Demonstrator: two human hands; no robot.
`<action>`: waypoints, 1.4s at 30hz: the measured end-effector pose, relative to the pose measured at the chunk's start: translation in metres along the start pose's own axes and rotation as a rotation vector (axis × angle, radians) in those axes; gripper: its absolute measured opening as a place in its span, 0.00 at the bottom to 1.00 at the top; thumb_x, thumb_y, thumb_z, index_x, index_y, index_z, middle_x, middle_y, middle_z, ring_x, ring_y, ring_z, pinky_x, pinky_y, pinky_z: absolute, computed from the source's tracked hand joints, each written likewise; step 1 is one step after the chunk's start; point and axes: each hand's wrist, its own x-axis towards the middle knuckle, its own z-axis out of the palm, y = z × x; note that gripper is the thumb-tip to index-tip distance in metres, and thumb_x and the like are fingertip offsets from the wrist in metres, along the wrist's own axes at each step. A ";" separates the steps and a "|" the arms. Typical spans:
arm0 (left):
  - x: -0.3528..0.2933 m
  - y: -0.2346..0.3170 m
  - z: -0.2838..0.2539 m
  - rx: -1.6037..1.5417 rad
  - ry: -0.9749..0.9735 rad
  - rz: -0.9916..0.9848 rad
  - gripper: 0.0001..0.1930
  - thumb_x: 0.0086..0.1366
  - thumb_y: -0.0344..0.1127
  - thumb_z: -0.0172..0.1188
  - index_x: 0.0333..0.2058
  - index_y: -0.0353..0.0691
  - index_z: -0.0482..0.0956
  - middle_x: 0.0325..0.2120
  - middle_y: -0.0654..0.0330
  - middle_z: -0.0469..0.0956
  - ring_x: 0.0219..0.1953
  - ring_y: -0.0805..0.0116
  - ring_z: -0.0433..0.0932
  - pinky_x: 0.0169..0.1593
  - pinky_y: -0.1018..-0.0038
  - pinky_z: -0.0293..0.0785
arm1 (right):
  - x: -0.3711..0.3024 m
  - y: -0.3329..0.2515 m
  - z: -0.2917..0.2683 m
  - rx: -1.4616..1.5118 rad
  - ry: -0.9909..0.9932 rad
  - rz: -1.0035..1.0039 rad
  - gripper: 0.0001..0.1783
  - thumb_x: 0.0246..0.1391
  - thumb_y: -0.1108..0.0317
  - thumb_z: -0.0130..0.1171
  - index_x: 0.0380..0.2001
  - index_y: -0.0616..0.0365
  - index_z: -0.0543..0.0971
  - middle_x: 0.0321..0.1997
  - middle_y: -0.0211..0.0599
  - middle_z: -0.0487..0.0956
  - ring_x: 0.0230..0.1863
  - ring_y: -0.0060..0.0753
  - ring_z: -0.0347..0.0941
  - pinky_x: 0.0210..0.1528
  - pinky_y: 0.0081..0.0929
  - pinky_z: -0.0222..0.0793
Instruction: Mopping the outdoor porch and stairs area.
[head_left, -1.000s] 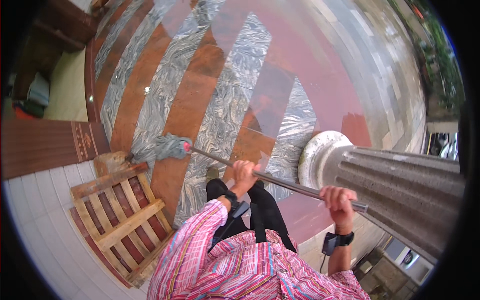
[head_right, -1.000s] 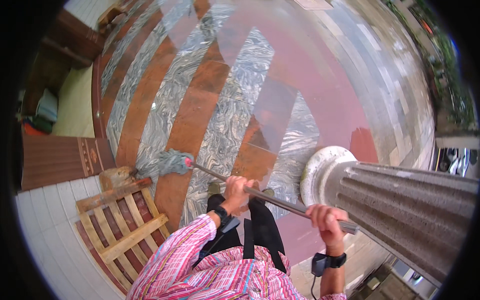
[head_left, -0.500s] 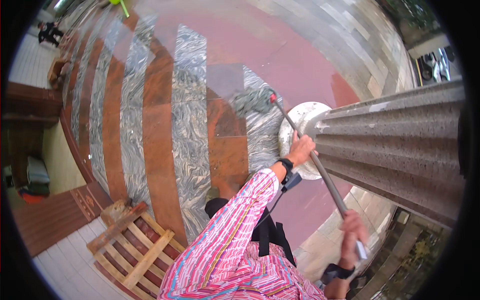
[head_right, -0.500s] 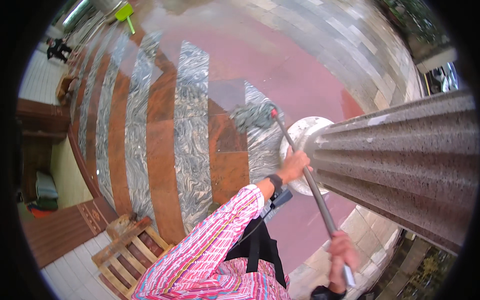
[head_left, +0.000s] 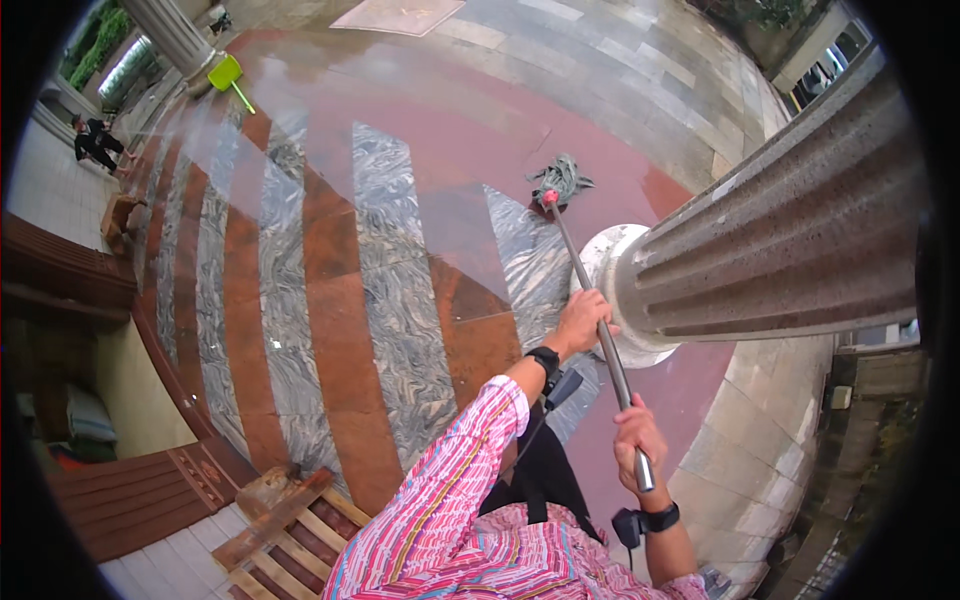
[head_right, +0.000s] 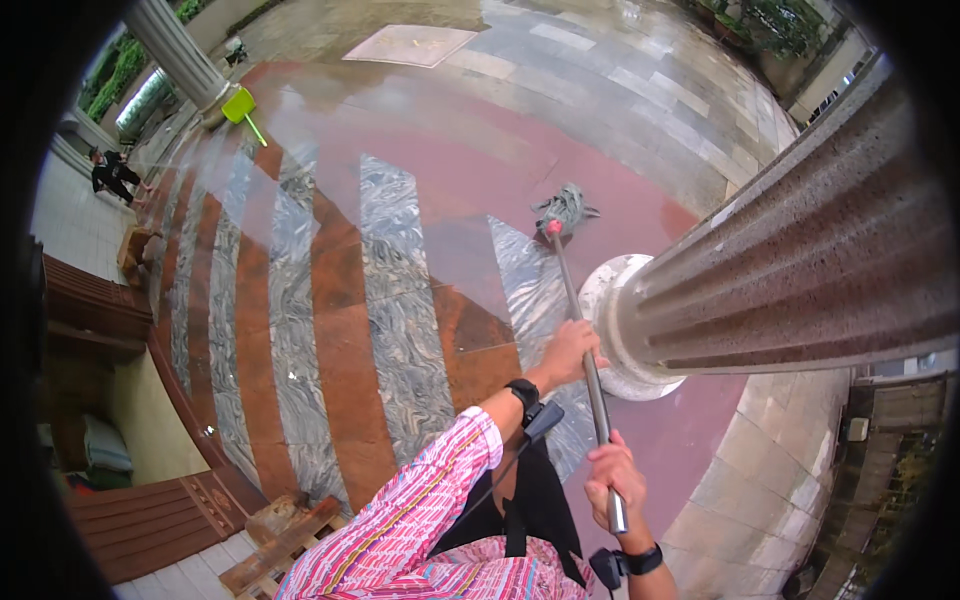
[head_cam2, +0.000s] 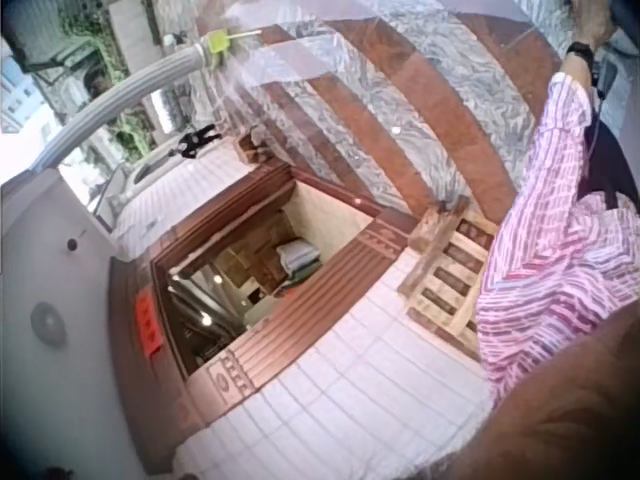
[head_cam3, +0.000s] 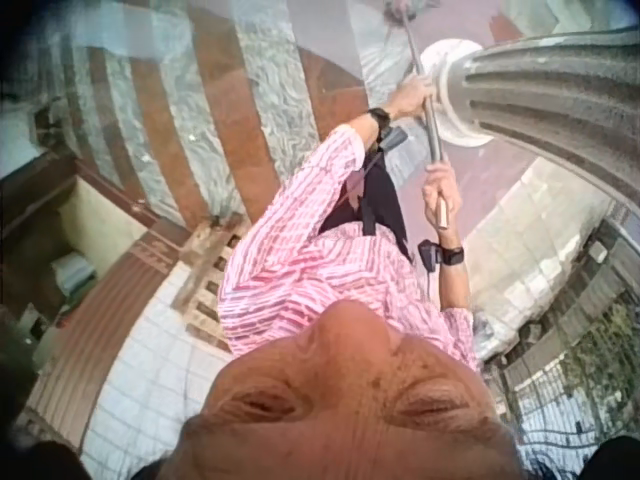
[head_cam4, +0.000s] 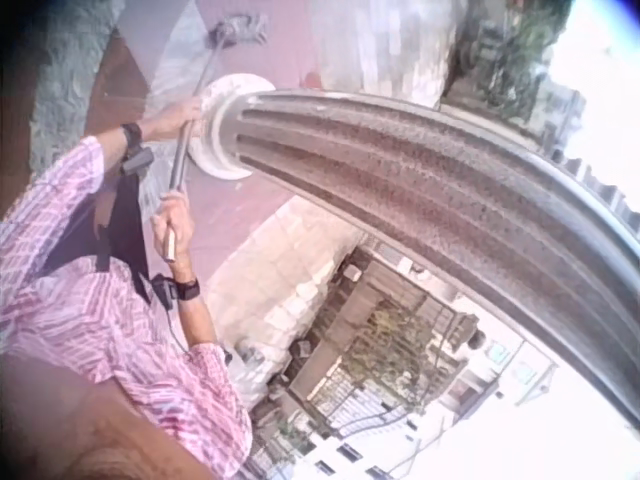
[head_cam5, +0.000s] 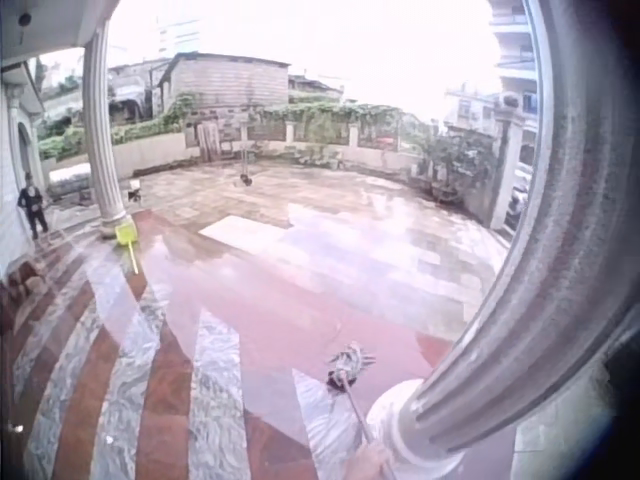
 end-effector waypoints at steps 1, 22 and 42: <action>-0.012 0.008 -0.009 0.028 0.019 0.055 0.13 0.45 0.44 0.66 0.19 0.45 0.72 0.25 0.61 0.70 0.37 0.60 0.71 0.52 0.62 0.60 | -0.011 -0.015 0.002 -0.007 -0.046 0.005 0.13 0.49 0.67 0.56 0.16 0.53 0.67 0.20 0.29 0.69 0.33 0.34 0.72 0.60 0.52 0.56; -0.058 0.050 0.076 -0.099 -0.676 0.247 0.07 0.40 0.37 0.59 0.16 0.40 0.76 0.15 0.51 0.75 0.23 0.48 0.75 0.27 0.57 0.69 | -0.021 -0.126 -0.192 0.611 -0.217 1.231 0.23 0.56 0.62 0.55 0.53 0.55 0.63 0.48 0.45 0.72 0.47 0.41 0.71 0.49 0.36 0.68; 0.125 -0.276 -0.095 0.220 -0.789 0.383 0.04 0.40 0.35 0.58 0.17 0.44 0.80 0.17 0.54 0.77 0.25 0.54 0.79 0.28 0.62 0.72 | 0.131 0.099 0.076 0.273 -0.262 1.463 0.07 0.61 0.66 0.44 0.37 0.57 0.69 0.15 0.24 0.66 0.11 0.16 0.60 0.11 0.16 0.54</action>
